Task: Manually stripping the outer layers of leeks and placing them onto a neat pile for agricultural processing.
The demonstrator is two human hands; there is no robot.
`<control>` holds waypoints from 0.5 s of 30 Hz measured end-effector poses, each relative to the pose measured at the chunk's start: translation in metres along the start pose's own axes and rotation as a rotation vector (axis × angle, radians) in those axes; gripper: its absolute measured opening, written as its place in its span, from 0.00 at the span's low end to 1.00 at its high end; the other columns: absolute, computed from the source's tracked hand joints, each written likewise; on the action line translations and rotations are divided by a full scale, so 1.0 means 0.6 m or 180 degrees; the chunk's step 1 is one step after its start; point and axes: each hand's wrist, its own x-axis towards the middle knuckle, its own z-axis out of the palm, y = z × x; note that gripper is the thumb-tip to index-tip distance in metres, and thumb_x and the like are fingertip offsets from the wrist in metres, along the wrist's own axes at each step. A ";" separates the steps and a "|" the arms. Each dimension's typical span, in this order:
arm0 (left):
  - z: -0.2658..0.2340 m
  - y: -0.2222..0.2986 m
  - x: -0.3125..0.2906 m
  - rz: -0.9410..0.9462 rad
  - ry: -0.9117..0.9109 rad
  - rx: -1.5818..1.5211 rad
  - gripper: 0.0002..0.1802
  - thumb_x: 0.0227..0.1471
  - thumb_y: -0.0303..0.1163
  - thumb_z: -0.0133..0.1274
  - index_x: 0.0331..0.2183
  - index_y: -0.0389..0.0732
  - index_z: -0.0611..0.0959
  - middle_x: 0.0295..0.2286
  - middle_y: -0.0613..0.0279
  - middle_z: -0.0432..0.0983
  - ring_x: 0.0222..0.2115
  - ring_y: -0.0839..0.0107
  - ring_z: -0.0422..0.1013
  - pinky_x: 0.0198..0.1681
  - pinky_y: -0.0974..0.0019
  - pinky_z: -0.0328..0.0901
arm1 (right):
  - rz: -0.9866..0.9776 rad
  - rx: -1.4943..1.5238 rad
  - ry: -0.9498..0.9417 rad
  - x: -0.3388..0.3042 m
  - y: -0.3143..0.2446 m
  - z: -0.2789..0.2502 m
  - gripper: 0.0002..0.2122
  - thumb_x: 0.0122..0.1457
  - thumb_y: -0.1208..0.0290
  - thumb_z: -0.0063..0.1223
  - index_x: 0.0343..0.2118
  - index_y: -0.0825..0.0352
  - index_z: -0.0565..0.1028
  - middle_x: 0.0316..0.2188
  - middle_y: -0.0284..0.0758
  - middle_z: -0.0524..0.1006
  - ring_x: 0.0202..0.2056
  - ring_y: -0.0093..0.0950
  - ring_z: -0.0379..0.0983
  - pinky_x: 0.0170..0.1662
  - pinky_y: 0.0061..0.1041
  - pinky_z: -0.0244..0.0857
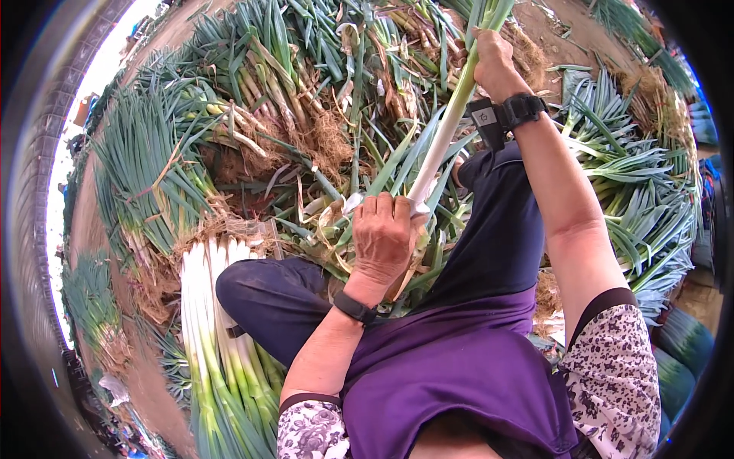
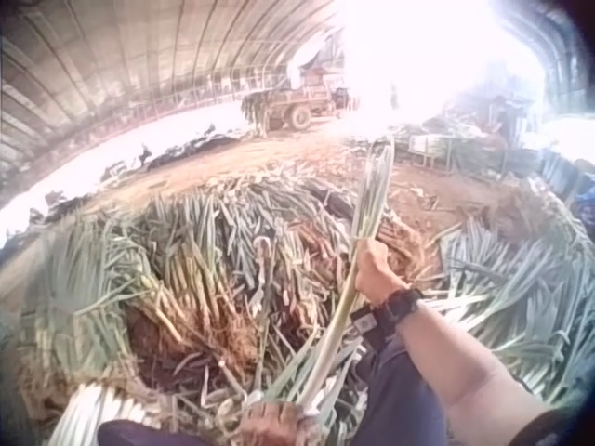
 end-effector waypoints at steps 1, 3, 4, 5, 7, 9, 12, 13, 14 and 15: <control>0.000 0.002 0.006 -0.0044 -0.0154 -0.0015 0.15 0.42 0.39 0.61 0.24 0.39 0.75 0.24 0.56 0.69 0.27 0.58 0.69 0.31 0.56 0.62 | -0.0017 -0.0328 -0.0005 0.015 0.002 -0.004 0.12 0.55 0.72 0.51 0.41 0.69 0.69 0.25 0.44 0.75 0.17 0.32 0.68 0.20 0.32 0.63; 0.005 0.005 0.018 -0.0033 -0.0363 0.0132 0.15 0.42 0.38 0.60 0.21 0.40 0.73 0.22 0.57 0.70 0.25 0.59 0.69 0.28 0.57 0.62 | -0.0017 -0.0305 0.0007 0.028 0.012 -0.015 0.12 0.55 0.73 0.52 0.41 0.69 0.69 0.25 0.44 0.75 0.17 0.32 0.68 0.20 0.32 0.63; 0.009 -0.001 0.023 -0.0032 -0.0374 0.0130 0.15 0.42 0.38 0.60 0.21 0.40 0.73 0.22 0.57 0.70 0.25 0.59 0.69 0.28 0.57 0.62 | -0.0003 -0.0289 0.0002 0.034 0.020 -0.019 0.12 0.55 0.73 0.52 0.41 0.70 0.69 0.25 0.43 0.75 0.18 0.31 0.68 0.20 0.32 0.63; 0.016 -0.010 0.025 0.0247 -0.0683 0.0114 0.12 0.42 0.36 0.58 0.22 0.40 0.74 0.21 0.57 0.70 0.24 0.60 0.70 0.27 0.58 0.63 | -0.0068 -0.0418 0.0132 0.039 0.029 -0.023 0.10 0.55 0.73 0.52 0.39 0.70 0.70 0.26 0.42 0.75 0.18 0.31 0.69 0.21 0.31 0.63; 0.030 -0.021 0.019 0.0734 -0.0931 0.0152 0.04 0.42 0.28 0.54 0.22 0.40 0.75 0.19 0.57 0.70 0.22 0.61 0.70 0.25 0.60 0.64 | 0.0033 -0.0357 0.0092 0.049 0.050 -0.044 0.10 0.55 0.73 0.52 0.38 0.70 0.71 0.25 0.42 0.75 0.18 0.31 0.69 0.21 0.31 0.63; 0.027 -0.034 -0.003 0.0840 -0.1056 0.0087 0.04 0.41 0.26 0.53 0.23 0.39 0.75 0.19 0.56 0.70 0.22 0.60 0.70 0.25 0.59 0.63 | 0.0235 -0.0237 0.0267 0.044 0.074 -0.046 0.09 0.55 0.73 0.52 0.38 0.70 0.71 0.24 0.42 0.75 0.18 0.32 0.69 0.21 0.32 0.63; -0.017 -0.049 -0.083 0.0837 -0.1238 -0.0127 0.04 0.38 0.24 0.50 0.24 0.38 0.73 0.19 0.57 0.68 0.21 0.60 0.68 0.24 0.59 0.63 | 0.0577 -0.0136 0.0308 0.046 0.099 -0.030 0.09 0.56 0.72 0.52 0.38 0.70 0.71 0.25 0.43 0.75 0.19 0.34 0.70 0.21 0.33 0.63; -0.041 -0.050 -0.122 0.0648 -0.1396 -0.0091 0.03 0.38 0.24 0.49 0.23 0.38 0.72 0.17 0.58 0.66 0.19 0.61 0.67 0.23 0.60 0.62 | 0.0821 -0.0125 0.0176 0.065 0.120 -0.026 0.09 0.57 0.71 0.50 0.38 0.70 0.71 0.26 0.43 0.75 0.21 0.35 0.70 0.23 0.34 0.64; -0.067 -0.046 -0.150 0.0626 -0.1756 -0.0150 0.04 0.37 0.25 0.49 0.21 0.40 0.71 0.16 0.58 0.66 0.18 0.62 0.66 0.23 0.60 0.62 | 0.0871 -0.0108 0.0189 0.150 0.163 -0.097 0.09 0.57 0.71 0.50 0.38 0.70 0.71 0.26 0.43 0.75 0.21 0.35 0.70 0.23 0.34 0.64; -0.078 -0.036 -0.178 0.0628 -0.1877 -0.0337 0.05 0.36 0.26 0.50 0.19 0.41 0.69 0.16 0.59 0.65 0.18 0.62 0.66 0.22 0.60 0.61 | -0.0759 -0.1423 -0.0111 0.248 0.195 -0.165 0.10 0.57 0.71 0.49 0.38 0.70 0.70 0.27 0.43 0.74 0.23 0.35 0.70 0.24 0.33 0.64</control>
